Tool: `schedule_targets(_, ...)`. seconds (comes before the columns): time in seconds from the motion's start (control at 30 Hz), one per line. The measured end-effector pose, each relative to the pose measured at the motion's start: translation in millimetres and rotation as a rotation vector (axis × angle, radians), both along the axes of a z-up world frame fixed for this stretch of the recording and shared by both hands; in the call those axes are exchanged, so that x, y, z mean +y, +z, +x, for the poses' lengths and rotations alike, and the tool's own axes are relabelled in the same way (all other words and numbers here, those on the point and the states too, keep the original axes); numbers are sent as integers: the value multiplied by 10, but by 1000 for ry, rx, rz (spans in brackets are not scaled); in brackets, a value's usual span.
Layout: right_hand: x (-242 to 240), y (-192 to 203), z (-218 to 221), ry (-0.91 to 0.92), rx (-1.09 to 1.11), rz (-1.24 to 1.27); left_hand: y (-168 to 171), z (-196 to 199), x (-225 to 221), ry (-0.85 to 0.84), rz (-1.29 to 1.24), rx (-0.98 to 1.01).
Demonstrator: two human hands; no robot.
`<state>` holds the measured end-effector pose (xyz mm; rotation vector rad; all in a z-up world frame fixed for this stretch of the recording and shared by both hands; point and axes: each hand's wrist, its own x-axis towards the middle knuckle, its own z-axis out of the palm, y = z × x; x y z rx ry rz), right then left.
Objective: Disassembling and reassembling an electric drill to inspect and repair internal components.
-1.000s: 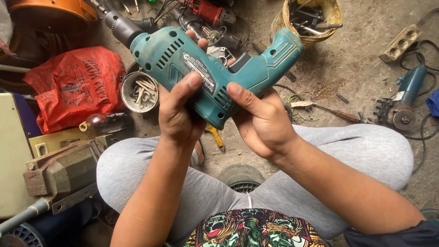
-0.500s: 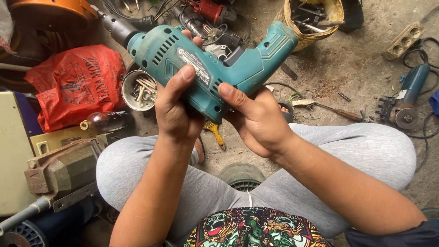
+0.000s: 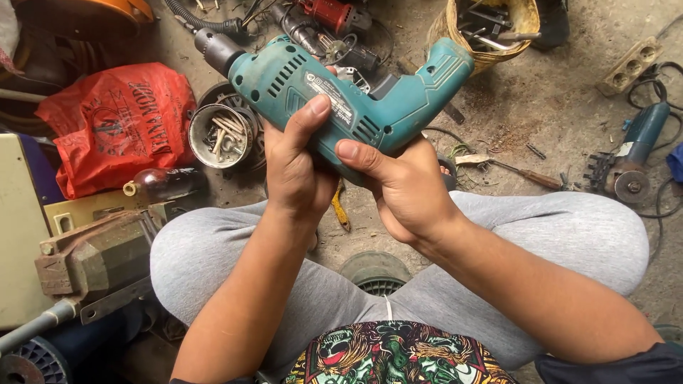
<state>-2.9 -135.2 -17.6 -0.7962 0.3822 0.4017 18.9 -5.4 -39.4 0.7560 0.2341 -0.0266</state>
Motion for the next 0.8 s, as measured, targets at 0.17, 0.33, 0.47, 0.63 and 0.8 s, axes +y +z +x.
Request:
schedule_targets(0.17, 5, -12, 4, -11, -68, -52, -57, 14, 15, 9, -33, 25)
schedule_targets(0.33, 18, 3, -24, -31, -120, -100, -6, 2, 29, -23, -26, 78)
schedule_targets(0.47, 29, -31, -51, -78, -217, -207, 43, -63, -39, -86, 96, 118)
schedule_targets(0.63, 67, -140, 28, -48, -179, -225, -116, 34, 30, -41, 147, 170)
schedule_targets(0.8, -74, -101, 241, -4, -84, -195, -152, 49, 184, 44, 97, 208)
